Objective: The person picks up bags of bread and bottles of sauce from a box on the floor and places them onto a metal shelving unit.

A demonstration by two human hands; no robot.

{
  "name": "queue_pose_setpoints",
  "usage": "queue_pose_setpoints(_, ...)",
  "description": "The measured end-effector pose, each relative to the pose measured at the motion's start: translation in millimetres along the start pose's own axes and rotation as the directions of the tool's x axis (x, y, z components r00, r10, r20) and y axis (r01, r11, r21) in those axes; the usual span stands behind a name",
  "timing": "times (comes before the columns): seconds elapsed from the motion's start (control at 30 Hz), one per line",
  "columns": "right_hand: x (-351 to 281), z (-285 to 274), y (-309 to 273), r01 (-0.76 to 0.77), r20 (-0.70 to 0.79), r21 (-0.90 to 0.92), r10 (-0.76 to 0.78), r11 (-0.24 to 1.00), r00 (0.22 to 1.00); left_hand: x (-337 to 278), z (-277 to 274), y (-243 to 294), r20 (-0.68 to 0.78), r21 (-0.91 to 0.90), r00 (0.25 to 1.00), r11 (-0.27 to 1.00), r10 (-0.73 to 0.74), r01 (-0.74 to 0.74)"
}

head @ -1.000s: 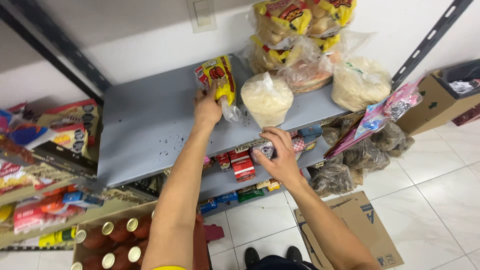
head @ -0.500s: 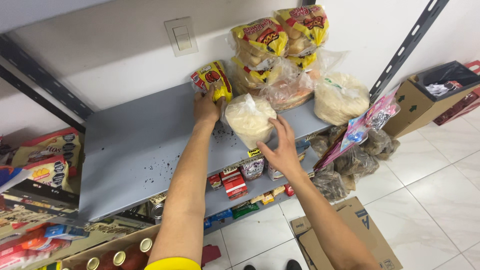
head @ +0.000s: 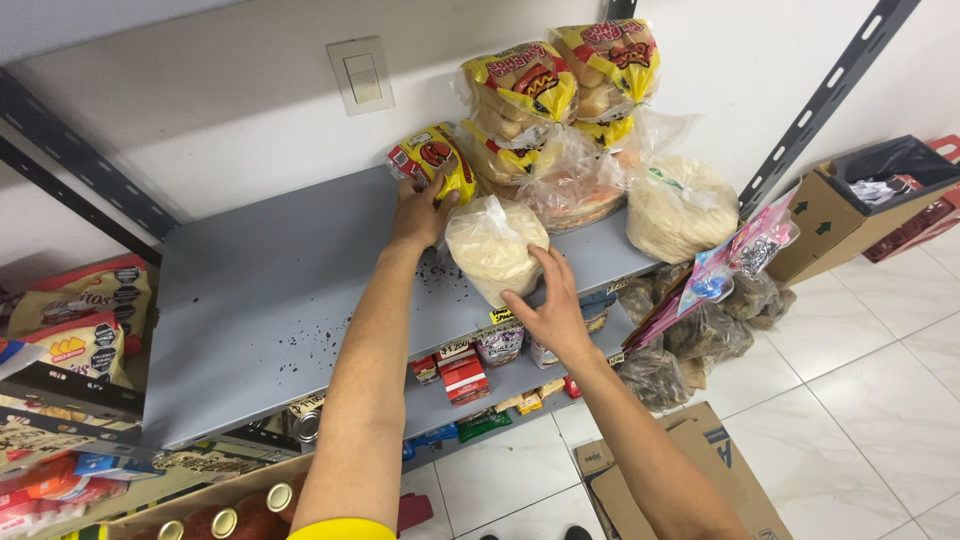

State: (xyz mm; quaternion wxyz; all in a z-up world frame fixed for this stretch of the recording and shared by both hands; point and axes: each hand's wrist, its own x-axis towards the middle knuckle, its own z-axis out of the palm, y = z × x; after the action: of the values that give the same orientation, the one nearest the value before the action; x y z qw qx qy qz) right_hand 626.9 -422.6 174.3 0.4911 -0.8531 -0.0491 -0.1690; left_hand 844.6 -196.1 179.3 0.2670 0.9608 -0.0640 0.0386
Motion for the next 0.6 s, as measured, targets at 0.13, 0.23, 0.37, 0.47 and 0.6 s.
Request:
queue_pose_setpoints(0.13,-1,-2,1,-0.008,0.025,0.002,0.007,1.0,1.0,1,2,0,0.033,-0.006,0.999,1.0,-0.018,0.019)
queue_pose_setpoints(0.23,0,-3,3,0.002,0.032,-0.004,-0.002,1.0,0.999,-10,-13,11,0.063,0.019,0.997,0.999,-0.047,0.046)
queue_pose_setpoints(0.37,-4,-3,6,0.054,0.025,-0.01,-0.053,0.999,0.998,-27,-23,19,0.039,0.049,0.994,0.994,-0.1,0.098)
queue_pose_setpoints(0.47,-6,-2,17,0.225,-0.078,0.084,-0.219,0.971,0.973,-54,-29,26,-0.049,-0.114,0.985,0.98,-0.168,0.162)
queue_pose_setpoints(0.6,-13,5,40,0.335,-0.122,0.185,-0.317,0.924,0.941,-122,-8,25,-0.422,-0.238,0.902,0.971,-0.093,-0.011)
